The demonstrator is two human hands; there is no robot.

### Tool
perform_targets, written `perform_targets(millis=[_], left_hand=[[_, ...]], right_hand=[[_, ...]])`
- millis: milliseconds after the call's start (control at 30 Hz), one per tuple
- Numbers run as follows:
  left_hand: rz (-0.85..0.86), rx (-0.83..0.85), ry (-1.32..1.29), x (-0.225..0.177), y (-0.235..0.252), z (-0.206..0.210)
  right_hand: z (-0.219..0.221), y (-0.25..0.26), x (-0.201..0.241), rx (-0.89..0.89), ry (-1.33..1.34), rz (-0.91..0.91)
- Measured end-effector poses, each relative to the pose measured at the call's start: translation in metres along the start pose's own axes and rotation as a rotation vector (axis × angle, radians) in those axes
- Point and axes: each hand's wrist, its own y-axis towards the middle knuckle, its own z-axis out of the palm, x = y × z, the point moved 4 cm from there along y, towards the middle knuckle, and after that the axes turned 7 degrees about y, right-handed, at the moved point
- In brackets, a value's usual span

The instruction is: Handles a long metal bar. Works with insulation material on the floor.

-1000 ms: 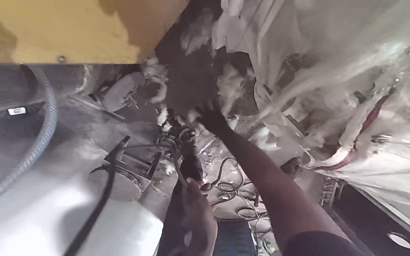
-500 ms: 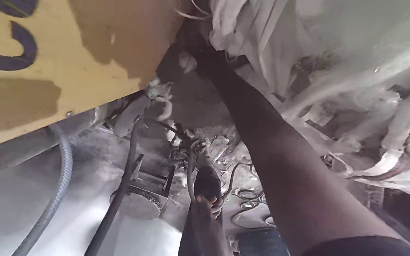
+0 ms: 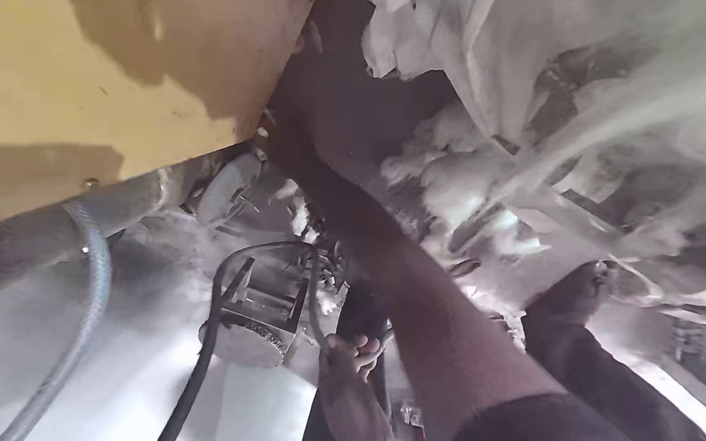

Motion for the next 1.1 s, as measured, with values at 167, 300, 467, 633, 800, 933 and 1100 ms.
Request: perform_targets(millis=[167, 300, 467, 633, 800, 933, 1100], left_hand=[[0.000, 0.008, -0.029, 0.015, -0.006, -0.007], [0.034, 0.054, 0.001, 0.035, -0.022, 0.004], [0.073, 0.113, 0.030, 0.049, -0.037, 0.024], [0.114, 0.080, 0.090, 0.058, -0.043, 0.041], [0.130, 0.057, 0.097, 0.064, -0.050, 0.046], [0.122, 0.058, 0.073, 0.070, -0.056, 0.051], [0.124, 0.089, 0.051, 0.075, -0.062, 0.056]], right_hand=[[0.016, -0.065, -0.045, 0.135, -0.187, -0.124], [-0.083, -0.189, -0.142, 0.091, -0.267, -0.010], [-0.188, -0.317, -0.218, 0.408, -0.505, 0.499], [-0.186, -0.366, -0.224, 0.259, -0.438, 0.787], [-0.203, -0.326, -0.189, -0.049, -0.369, 0.732], [-0.198, -0.303, -0.211, -0.012, -0.341, 0.901], [-0.171, -0.348, -0.205, 0.070, -0.421, 0.455]])
